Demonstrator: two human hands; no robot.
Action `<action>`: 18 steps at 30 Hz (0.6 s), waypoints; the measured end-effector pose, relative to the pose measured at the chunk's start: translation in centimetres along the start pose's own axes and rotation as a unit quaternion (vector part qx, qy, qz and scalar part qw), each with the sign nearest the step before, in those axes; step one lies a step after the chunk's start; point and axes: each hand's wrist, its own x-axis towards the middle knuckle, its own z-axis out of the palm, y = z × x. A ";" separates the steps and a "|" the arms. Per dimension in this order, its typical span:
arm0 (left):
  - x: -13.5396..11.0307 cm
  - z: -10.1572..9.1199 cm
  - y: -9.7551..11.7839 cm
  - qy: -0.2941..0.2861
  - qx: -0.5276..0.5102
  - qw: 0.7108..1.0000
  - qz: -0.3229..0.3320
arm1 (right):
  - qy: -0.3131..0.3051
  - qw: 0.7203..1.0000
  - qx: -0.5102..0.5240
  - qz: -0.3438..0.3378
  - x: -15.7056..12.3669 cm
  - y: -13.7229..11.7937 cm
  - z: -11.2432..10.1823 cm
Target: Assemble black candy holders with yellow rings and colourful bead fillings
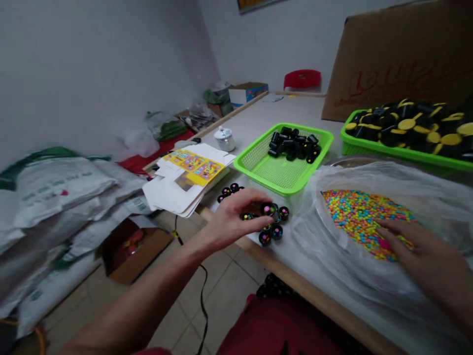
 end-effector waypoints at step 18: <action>-5.6 2.1 -7.6 0.065 0.179 0.981 -0.046 | 0.002 0.999 0.028 0.023 0.0 -0.6 -0.3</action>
